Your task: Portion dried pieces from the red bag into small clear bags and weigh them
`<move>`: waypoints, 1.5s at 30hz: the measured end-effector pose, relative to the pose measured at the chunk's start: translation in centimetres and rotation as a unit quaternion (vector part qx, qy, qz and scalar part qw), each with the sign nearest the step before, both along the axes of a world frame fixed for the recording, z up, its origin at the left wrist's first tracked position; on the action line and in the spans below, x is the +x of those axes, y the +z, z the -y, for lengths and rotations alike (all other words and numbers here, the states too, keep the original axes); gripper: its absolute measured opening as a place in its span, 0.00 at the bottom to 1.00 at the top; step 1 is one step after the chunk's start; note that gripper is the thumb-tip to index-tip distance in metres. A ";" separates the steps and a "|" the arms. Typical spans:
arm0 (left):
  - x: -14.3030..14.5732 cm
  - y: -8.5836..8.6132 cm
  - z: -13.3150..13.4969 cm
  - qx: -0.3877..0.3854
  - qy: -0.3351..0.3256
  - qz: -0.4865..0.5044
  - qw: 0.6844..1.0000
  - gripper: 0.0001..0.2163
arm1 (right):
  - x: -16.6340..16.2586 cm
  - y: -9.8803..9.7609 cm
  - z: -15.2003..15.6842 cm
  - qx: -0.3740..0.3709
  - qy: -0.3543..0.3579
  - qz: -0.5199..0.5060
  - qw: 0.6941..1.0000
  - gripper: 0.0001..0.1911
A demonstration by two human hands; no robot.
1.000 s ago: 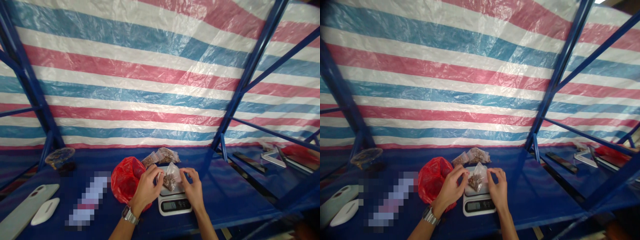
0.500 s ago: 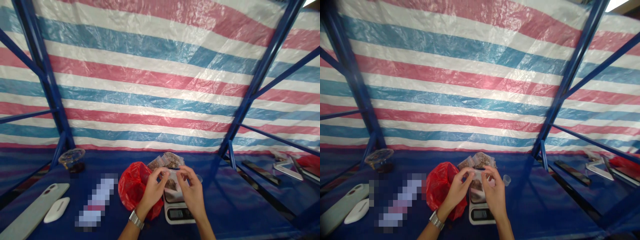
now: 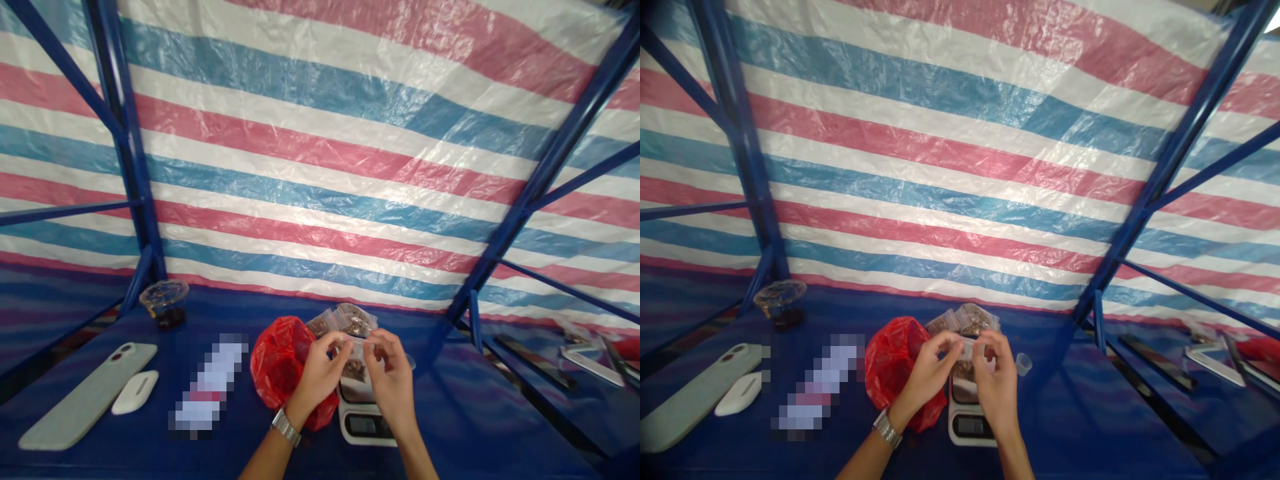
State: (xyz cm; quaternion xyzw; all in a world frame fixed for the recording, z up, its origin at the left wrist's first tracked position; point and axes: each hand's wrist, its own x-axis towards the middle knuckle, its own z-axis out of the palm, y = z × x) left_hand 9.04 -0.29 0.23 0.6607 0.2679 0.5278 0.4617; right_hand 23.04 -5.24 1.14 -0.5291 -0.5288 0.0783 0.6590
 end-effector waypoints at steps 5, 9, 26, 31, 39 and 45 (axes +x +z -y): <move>0.0 0.1 -0.1 -0.009 0.004 0.015 1.000 0.13 | 0.1 0.2 -0.1 -0.026 0.011 0.040 0.999 0.17; -0.3 0.6 0.0 -0.007 0.002 0.018 1.000 0.13 | -0.1 0.1 0.0 -0.034 0.007 0.042 0.999 0.17; -0.2 -0.1 -0.5 -0.055 -0.004 0.049 0.997 0.09 | 0.9 -0.3 0.3 -0.033 0.000 0.034 0.999 0.15; -0.5 0.2 -0.4 -0.055 -0.027 0.050 0.997 0.08 | 0.2 -0.7 0.5 -0.053 0.009 0.039 0.998 0.17; -0.4 0.5 -0.3 -0.050 -0.039 0.030 0.998 0.10 | -0.7 -0.3 0.6 -0.051 0.032 0.003 0.998 0.18; -0.5 0.5 0.1 0.004 -0.024 -0.018 1.000 0.09 | -0.1 0.0 0.2 -0.066 0.063 0.017 0.996 0.17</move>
